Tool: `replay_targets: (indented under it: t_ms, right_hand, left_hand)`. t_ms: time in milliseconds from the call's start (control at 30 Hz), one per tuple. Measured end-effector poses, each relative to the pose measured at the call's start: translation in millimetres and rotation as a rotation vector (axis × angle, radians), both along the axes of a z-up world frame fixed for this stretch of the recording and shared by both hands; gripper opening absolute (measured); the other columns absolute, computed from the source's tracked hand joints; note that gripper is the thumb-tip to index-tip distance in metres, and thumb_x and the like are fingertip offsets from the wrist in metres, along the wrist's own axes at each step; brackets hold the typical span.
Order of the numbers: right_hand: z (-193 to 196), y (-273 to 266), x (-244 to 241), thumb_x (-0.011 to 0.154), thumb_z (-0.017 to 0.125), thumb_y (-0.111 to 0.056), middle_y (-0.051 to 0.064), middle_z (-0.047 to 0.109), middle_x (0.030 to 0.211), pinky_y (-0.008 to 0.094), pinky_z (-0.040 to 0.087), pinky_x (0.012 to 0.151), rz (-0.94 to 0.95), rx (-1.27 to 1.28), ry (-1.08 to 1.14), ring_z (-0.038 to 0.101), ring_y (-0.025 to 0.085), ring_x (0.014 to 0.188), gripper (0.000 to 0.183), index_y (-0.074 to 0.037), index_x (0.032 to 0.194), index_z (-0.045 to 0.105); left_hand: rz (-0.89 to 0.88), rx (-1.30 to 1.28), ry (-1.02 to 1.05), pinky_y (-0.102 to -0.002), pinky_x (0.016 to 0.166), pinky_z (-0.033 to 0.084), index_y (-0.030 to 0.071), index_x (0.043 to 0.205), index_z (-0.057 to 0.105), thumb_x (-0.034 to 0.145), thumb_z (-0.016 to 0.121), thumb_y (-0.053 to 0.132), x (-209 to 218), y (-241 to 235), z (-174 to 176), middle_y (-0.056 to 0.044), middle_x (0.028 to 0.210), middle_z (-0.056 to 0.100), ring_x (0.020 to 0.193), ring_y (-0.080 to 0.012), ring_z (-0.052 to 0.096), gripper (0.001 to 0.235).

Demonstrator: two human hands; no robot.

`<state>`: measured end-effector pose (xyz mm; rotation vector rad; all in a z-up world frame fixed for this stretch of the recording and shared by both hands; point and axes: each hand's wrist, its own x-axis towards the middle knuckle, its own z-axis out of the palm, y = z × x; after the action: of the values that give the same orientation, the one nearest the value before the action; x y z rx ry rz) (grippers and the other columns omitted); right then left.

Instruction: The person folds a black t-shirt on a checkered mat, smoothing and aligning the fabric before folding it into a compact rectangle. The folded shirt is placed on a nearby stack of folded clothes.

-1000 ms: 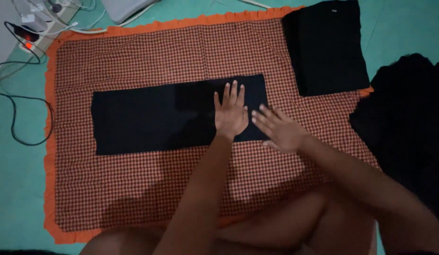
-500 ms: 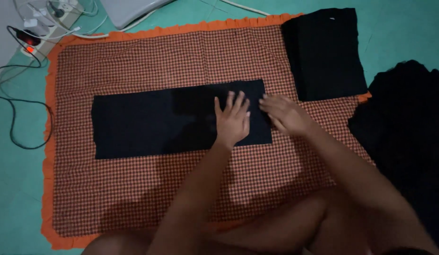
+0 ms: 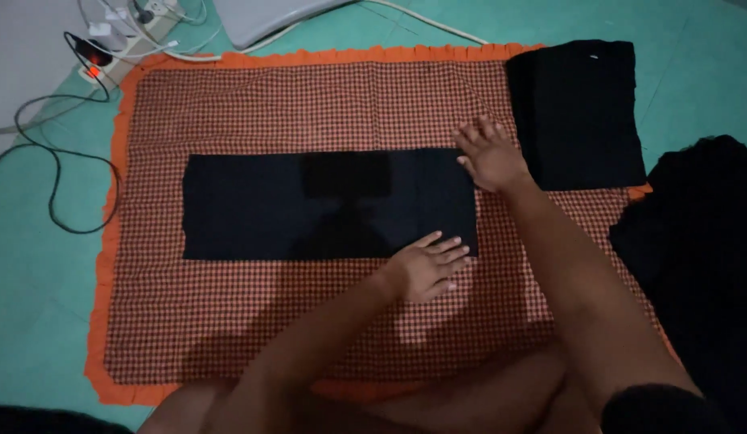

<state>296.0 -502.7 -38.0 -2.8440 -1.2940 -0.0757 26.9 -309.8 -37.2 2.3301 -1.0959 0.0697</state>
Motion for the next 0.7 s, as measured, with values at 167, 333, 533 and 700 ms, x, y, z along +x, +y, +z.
replay_targets:
  t_ms: [167, 333, 533, 700]
  right_hand:
    - [37, 11, -61, 0.108, 0.047, -0.034, 0.026, 0.044, 0.157, 0.061, 0.022, 0.122, 0.069, 0.295, -0.123, 0.035, 0.049, 0.146, 0.060, -0.002, 0.159, 0.043]
    - [33, 16, -123, 0.101, 0.048, -0.020, 0.026, 0.037, 0.161, 0.059, 0.019, 0.123, 0.194, 0.378, -0.024, 0.027, 0.051, 0.149, 0.060, 0.000, 0.158, 0.039]
    - [58, 16, -140, 0.101, 0.043, -0.061, 0.013, 0.026, 0.169, 0.067, 0.011, 0.120, -0.001, 0.173, 0.143, 0.018, 0.045, 0.153, 0.084, -0.011, 0.165, 0.024]
    - [68, 12, -123, 0.096, 0.034, -0.077, 0.010, 0.013, 0.173, 0.066, 0.011, 0.124, -0.271, 0.056, 0.256, 0.009, 0.049, 0.154, 0.097, -0.014, 0.166, 0.014]
  left_hand:
    - [0.479, -0.129, -0.234, -0.053, 0.118, 0.028, 0.025, 0.140, 0.058, 0.096, 0.054, 0.047, 39, 18, 33, 0.002, 0.131, 0.066, 0.124, -0.0137, 0.060, 0.049]
    - [0.705, 0.213, -0.206, -0.064, 0.117, 0.028, 0.012, 0.157, 0.040, 0.094, 0.051, 0.045, 62, 26, 48, -0.012, 0.163, 0.039, 0.152, -0.0313, 0.035, 0.072]
    - [0.768, 0.242, -0.270, -0.065, 0.115, 0.030, 0.011, 0.157, 0.040, 0.089, 0.049, 0.043, 59, 27, 33, -0.013, 0.161, 0.043, 0.149, -0.0315, 0.039, 0.076]
    - [0.816, 0.197, -0.441, -0.063, 0.112, 0.037, 0.005, 0.151, 0.049, 0.083, 0.058, 0.040, 55, 25, 42, -0.015, 0.155, 0.050, 0.142, -0.0332, 0.049, 0.077]
